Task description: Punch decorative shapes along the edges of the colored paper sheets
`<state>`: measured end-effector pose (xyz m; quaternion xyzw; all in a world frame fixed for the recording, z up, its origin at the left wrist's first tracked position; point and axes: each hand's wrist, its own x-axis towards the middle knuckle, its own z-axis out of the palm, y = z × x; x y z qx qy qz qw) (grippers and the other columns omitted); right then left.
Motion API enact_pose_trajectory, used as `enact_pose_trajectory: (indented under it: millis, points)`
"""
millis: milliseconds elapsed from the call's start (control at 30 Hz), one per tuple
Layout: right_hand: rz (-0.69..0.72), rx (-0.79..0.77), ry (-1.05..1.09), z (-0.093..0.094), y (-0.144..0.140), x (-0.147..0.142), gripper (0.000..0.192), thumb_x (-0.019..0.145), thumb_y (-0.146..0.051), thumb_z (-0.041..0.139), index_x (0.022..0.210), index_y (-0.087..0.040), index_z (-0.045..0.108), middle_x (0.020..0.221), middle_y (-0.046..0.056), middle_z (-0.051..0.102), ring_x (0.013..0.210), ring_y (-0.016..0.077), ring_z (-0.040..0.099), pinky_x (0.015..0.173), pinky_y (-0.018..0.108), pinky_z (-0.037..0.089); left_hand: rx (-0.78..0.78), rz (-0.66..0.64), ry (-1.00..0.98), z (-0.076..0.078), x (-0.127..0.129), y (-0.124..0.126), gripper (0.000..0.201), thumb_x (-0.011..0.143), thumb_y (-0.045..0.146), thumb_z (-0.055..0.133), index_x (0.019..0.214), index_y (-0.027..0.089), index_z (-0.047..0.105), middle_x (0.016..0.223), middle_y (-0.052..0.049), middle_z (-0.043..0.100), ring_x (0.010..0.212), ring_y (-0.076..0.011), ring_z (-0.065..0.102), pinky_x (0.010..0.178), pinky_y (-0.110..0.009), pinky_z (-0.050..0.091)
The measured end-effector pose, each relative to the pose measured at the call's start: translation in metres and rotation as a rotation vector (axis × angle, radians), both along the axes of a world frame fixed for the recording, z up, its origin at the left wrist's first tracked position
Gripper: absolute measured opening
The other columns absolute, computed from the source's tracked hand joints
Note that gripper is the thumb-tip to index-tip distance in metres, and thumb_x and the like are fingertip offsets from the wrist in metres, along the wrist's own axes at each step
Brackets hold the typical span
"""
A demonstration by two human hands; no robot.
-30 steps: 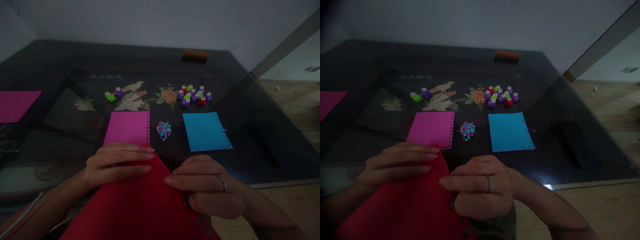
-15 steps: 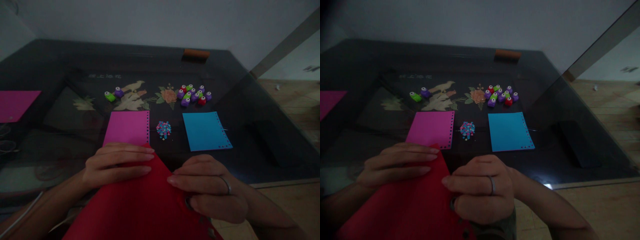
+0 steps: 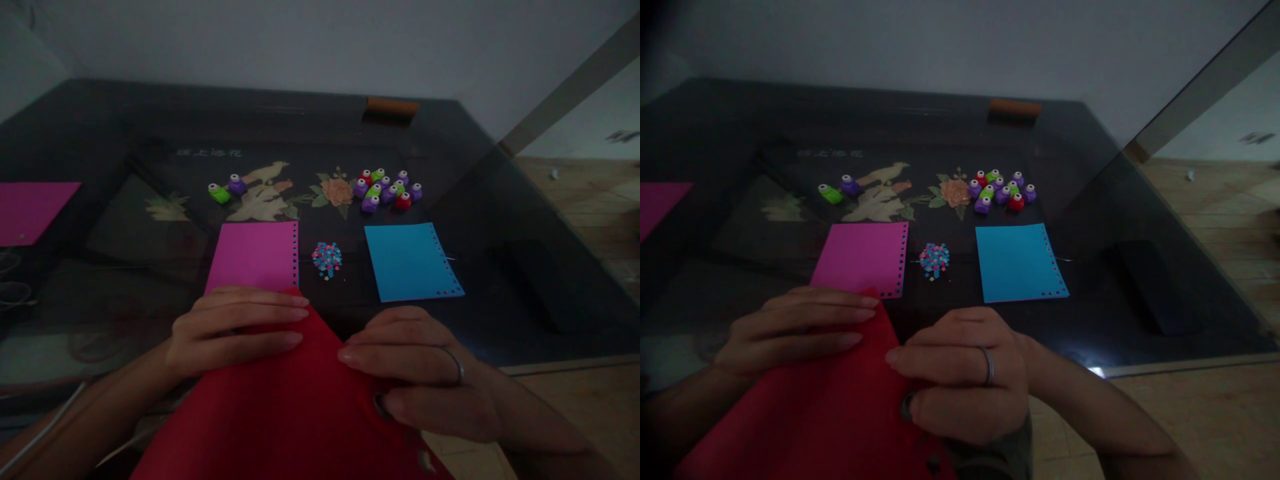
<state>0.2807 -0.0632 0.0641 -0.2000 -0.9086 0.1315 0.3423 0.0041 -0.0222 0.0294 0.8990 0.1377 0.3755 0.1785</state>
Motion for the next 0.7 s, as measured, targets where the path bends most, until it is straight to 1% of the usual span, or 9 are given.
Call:
enact_pose_trajectory:
  millis: [100,167,233,333,400,467,567,633,700]
  points:
    - [0.061,-0.076,0.052,0.002,0.002,0.002,0.008,0.091,-0.017,0.050,0.087,-0.023,0.055,0.102,0.006,0.072,0.101,0.0156,0.066,0.084,0.030,0.057,-0.048,0.084,-0.082,-0.003,0.006,-0.006,0.025,0.094,0.022,0.048,0.112,0.023,0.065,0.110,-0.004,0.070,0.103,-0.0181,0.066,0.083,-0.030,0.058]
    - [0.064,-0.092,0.082,-0.002,0.004,0.002,0.008,0.090,-0.017,0.052,0.089,-0.024,0.056,0.102,0.006,0.072,0.102,0.0161,0.066,0.083,0.030,0.057,-0.071,0.137,-0.129,-0.004,0.010,-0.010,0.024,0.094,0.022,0.047,0.109,0.023,0.066,0.109,-0.004,0.071,0.102,-0.0177,0.066,0.084,-0.030,0.057]
    - [0.076,-0.072,0.146,-0.010,0.006,-0.001,0.009,0.090,-0.017,0.052,0.091,-0.024,0.056,0.102,0.007,0.072,0.101,0.0163,0.066,0.083,0.030,0.058,-0.076,0.159,-0.148,-0.005,0.013,-0.012,0.024,0.094,0.022,0.046,0.108,0.022,0.066,0.108,-0.004,0.071,0.102,-0.0178,0.066,0.084,-0.030,0.056]
    - [0.100,-0.016,0.287,-0.024,0.010,-0.005,0.010,0.092,-0.019,0.047,0.094,-0.024,0.055,0.103,0.007,0.071,0.099,0.0152,0.067,0.080,0.028,0.058,-0.065,0.179,-0.157,-0.006,0.015,-0.013,0.024,0.094,0.021,0.046,0.107,0.022,0.066,0.107,-0.005,0.071,0.101,-0.0181,0.066,0.084,-0.031,0.056]
    - [0.108,-0.013,0.329,-0.029,0.012,-0.007,0.011,0.094,-0.021,0.044,0.095,-0.024,0.055,0.102,0.007,0.072,0.099,0.0142,0.067,0.079,0.026,0.058,-0.058,0.180,-0.160,-0.006,0.014,-0.013,0.024,0.094,0.021,0.046,0.107,0.022,0.066,0.107,-0.005,0.071,0.101,-0.0184,0.066,0.084,-0.031,0.056]
    - [0.115,-0.047,0.307,-0.029,0.012,-0.008,0.011,0.094,-0.021,0.044,0.096,-0.023,0.054,0.102,0.007,0.072,0.101,0.0145,0.066,0.079,0.027,0.058,-0.057,0.178,-0.158,-0.006,0.014,-0.012,0.025,0.094,0.021,0.046,0.108,0.022,0.066,0.107,-0.005,0.071,0.102,-0.0184,0.065,0.084,-0.032,0.056]
    - [0.133,-0.067,0.309,-0.026,0.012,-0.007,0.010,0.094,-0.020,0.044,0.095,-0.022,0.054,0.102,0.009,0.072,0.103,0.0150,0.066,0.079,0.027,0.058,-0.069,0.178,-0.150,-0.005,0.013,-0.013,0.025,0.094,0.021,0.046,0.109,0.023,0.066,0.108,-0.004,0.071,0.102,-0.0181,0.066,0.084,-0.032,0.056]
    - [0.134,-0.069,0.307,-0.022,0.011,-0.006,0.009,0.094,-0.019,0.045,0.092,-0.023,0.054,0.103,0.009,0.072,0.102,0.0151,0.066,0.080,0.027,0.058,-0.080,0.187,-0.139,-0.004,0.013,-0.014,0.025,0.094,0.022,0.047,0.109,0.024,0.066,0.108,-0.003,0.071,0.101,-0.0178,0.066,0.084,-0.031,0.056]
    - [0.137,-0.089,0.256,-0.018,0.010,-0.005,0.010,0.092,-0.017,0.047,0.087,-0.023,0.054,0.104,0.008,0.072,0.102,0.0156,0.066,0.081,0.029,0.058,-0.094,0.201,-0.123,-0.003,0.012,-0.016,0.025,0.094,0.023,0.046,0.109,0.026,0.066,0.108,-0.003,0.071,0.102,-0.0178,0.066,0.084,-0.032,0.056]
